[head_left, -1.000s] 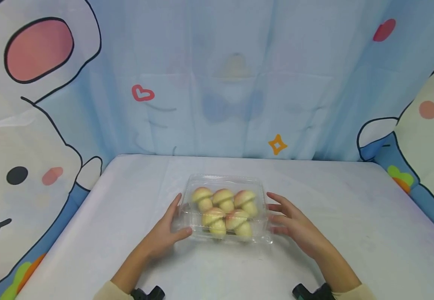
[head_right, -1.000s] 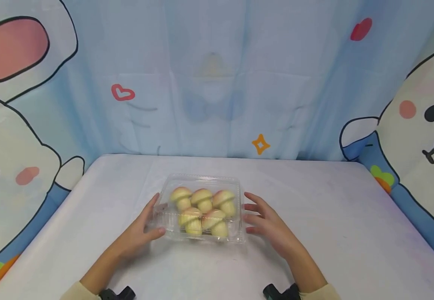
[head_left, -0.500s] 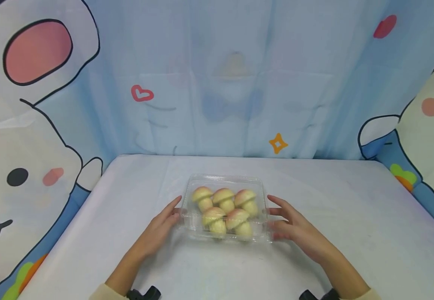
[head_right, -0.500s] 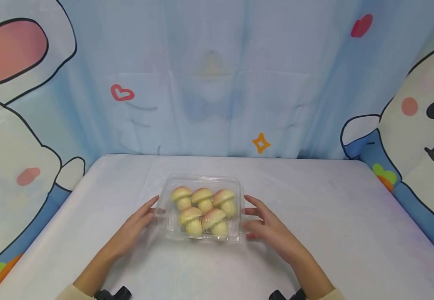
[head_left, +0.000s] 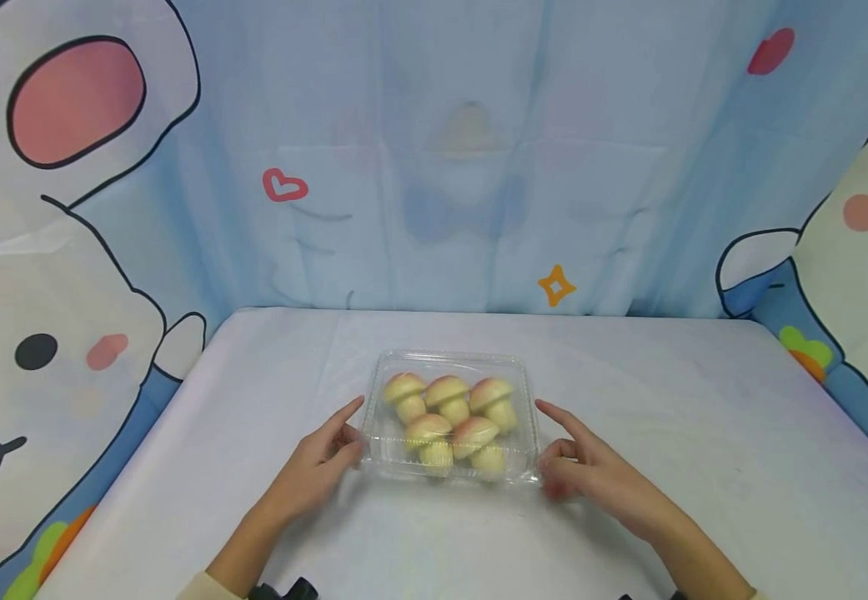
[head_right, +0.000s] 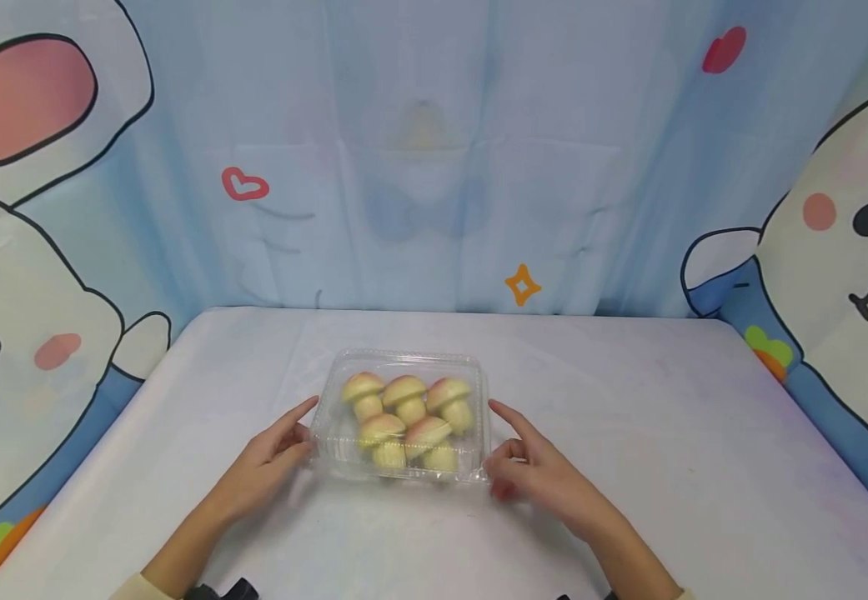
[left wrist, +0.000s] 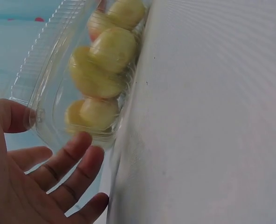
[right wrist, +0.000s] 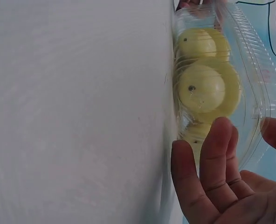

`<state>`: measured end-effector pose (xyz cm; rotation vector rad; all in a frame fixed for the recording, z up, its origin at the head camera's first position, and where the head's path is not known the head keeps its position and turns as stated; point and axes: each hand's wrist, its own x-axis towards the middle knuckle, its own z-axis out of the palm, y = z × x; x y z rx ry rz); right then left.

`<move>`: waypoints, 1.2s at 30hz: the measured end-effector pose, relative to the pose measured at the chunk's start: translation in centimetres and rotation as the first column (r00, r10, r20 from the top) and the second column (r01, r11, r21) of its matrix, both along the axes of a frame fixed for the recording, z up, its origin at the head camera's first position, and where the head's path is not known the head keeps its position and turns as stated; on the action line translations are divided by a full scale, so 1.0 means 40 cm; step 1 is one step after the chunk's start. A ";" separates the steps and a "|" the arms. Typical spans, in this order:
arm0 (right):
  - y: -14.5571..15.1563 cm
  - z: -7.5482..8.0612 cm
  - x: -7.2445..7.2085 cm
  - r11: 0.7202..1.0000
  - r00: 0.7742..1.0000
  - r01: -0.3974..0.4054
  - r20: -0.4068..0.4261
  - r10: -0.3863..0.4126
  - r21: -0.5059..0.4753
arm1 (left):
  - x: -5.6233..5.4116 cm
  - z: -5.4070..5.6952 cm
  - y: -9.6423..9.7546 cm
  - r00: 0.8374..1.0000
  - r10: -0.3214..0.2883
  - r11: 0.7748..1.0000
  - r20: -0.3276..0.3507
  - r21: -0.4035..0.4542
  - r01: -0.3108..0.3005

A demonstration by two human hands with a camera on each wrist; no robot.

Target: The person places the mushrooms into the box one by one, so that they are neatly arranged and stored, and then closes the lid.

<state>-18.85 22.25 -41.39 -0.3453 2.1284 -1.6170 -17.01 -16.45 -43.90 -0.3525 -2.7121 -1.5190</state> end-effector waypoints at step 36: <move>-0.017 -0.008 0.024 0.990 0.991 -0.046 0.117 0.062 -0.134 | 0.001 -0.009 0.005 0.967 -0.218 0.896 0.133 0.420 0.144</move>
